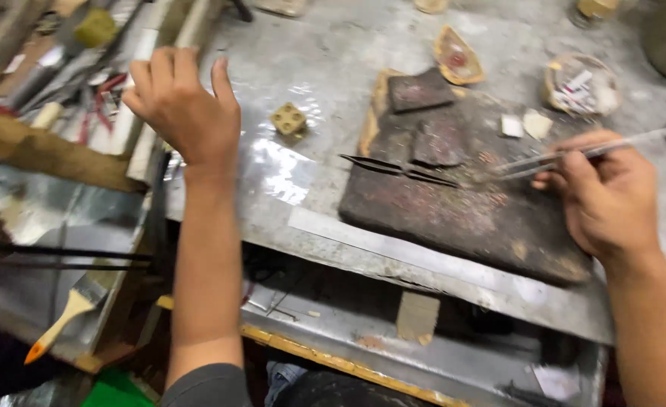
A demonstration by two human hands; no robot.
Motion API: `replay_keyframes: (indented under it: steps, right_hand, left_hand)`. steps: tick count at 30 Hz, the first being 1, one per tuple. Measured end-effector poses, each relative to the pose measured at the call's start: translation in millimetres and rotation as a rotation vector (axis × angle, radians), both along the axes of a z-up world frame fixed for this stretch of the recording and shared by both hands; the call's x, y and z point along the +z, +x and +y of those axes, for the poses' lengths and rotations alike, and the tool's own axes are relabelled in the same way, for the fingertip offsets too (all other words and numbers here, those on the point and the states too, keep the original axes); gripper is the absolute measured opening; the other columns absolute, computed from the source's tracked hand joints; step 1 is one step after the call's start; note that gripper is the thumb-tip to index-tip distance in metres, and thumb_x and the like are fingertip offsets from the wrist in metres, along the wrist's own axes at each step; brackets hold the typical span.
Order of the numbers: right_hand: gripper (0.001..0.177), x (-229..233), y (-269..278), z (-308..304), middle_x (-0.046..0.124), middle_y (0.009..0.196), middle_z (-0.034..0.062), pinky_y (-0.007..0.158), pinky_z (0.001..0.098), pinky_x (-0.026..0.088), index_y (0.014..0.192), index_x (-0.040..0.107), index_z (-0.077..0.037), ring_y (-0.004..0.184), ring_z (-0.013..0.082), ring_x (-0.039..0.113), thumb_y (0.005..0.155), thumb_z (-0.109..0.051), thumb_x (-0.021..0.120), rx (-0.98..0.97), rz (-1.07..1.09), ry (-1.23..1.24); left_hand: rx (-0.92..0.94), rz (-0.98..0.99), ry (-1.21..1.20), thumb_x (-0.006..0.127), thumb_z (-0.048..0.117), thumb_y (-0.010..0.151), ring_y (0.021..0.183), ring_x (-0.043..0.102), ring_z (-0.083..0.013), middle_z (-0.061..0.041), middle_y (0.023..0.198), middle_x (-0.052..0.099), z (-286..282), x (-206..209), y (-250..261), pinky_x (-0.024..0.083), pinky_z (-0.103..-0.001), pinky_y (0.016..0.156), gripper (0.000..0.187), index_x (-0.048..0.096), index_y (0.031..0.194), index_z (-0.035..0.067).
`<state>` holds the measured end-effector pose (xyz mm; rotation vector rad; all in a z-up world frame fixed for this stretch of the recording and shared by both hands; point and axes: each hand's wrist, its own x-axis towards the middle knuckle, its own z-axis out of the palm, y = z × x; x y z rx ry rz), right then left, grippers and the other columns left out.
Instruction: Using a blowtorch and tweezers to heat and solder small metal components on a jeweler's bench.
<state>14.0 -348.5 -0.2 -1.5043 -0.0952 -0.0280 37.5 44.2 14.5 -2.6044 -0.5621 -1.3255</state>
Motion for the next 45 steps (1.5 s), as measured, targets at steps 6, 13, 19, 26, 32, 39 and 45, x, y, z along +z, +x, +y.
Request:
replay_keyframes:
  steps: [6, 13, 19, 26, 32, 39, 45]
  right_hand:
    - [0.011, 7.8, -2.6, 5.1, 0.049, 0.076, 0.0118, 0.063, 0.0239, 0.051, 0.091, 0.045, 0.002, 0.064, 0.0174, 0.054, 0.090, -0.008, 0.048, 0.035, -0.137, -0.153]
    - [0.013, 11.1, -1.7, 7.4, 0.050, 0.082, 0.0107, 0.065, 0.0246, 0.052, 0.090, 0.045, 0.000, 0.067, 0.0183, 0.055, 0.086, -0.011, 0.053, 0.066, -0.139, -0.135]
    - [0.015, 14.5, -2.7, 9.0, 0.051, 0.082, 0.0135, 0.064, 0.0248, 0.050, 0.088, 0.043, -0.001, 0.067, 0.0196, 0.055, 0.086, -0.013, 0.052, 0.094, -0.142, -0.150]
    - [0.018, 15.8, -3.3, 10.4, 0.051, 0.083, 0.0141, 0.063, 0.0244, 0.049, 0.087, 0.042, -0.003, 0.067, 0.0194, 0.055, 0.085, -0.017, 0.053, 0.097, -0.143, -0.153]
    - [0.017, 13.6, -3.0, 8.0, 0.051, 0.083, 0.0159, 0.063, 0.0247, 0.047, 0.088, 0.039, -0.005, 0.067, 0.0199, 0.054, 0.086, -0.016, 0.052, 0.125, -0.182, -0.153]
    - [0.016, 9.3, -2.7, 5.1, 0.051, 0.088, 0.0123, 0.063, 0.0247, 0.051, 0.089, 0.042, -0.005, 0.067, 0.0181, 0.053, 0.087, -0.015, 0.054, 0.025, -0.133, -0.039]
    - [0.020, 13.2, -3.5, 6.8, 0.050, 0.083, 0.0179, 0.062, 0.0245, 0.048, 0.091, 0.038, -0.004, 0.065, 0.0214, 0.054, 0.086, -0.018, 0.052, 0.114, -0.185, -0.144]
  left_hand:
    - [-1.250, -0.018, -0.309, 0.067, 0.007, 0.079, 0.075, 0.046, -0.0265, -0.013, 0.078, 0.054, -56.9, 17.4, -11.8, 0.033, -0.037, 0.069, 0.013, 0.057, 0.079, -0.001]
    - [-1.456, 0.303, -0.222, 0.072, 0.024, 0.073, 0.075, 0.041, -0.0184, -0.002, 0.077, 0.056, -72.1, 5.9, -11.2, 0.022, -0.032, 0.066, 0.018, 0.063, 0.079, 0.009]
    - [-1.505, 0.345, -0.175, 0.072, 0.023, 0.073, 0.075, 0.044, -0.0185, -0.002, 0.078, 0.057, -76.4, 7.9, -11.8, 0.021, -0.033, 0.066, 0.019, 0.063, 0.079, 0.007]
    - [-1.531, 0.347, -0.170, 0.070, 0.023, 0.075, 0.076, 0.044, -0.0195, -0.004, 0.077, 0.056, -76.8, 7.5, -11.8, 0.021, -0.033, 0.066, 0.019, 0.062, 0.079, 0.006]
    - [-1.532, 0.376, -0.210, 0.067, 0.013, 0.077, 0.077, 0.044, -0.0195, -0.001, 0.078, 0.056, -78.4, 10.0, -13.8, 0.019, -0.034, 0.068, 0.008, 0.061, 0.076, 0.008]
    - [-1.550, 0.388, -0.253, 0.067, 0.011, 0.077, 0.077, 0.043, -0.0195, -0.001, 0.076, 0.058, -79.3, 7.4, -12.5, 0.019, -0.035, 0.069, 0.007, 0.062, 0.074, 0.007]
    - [-1.542, 0.388, -0.280, 0.067, 0.010, 0.077, 0.077, 0.043, -0.0186, -0.001, 0.075, 0.057, -80.3, 9.3, -13.7, 0.020, -0.035, 0.070, 0.006, 0.062, 0.074, 0.007]
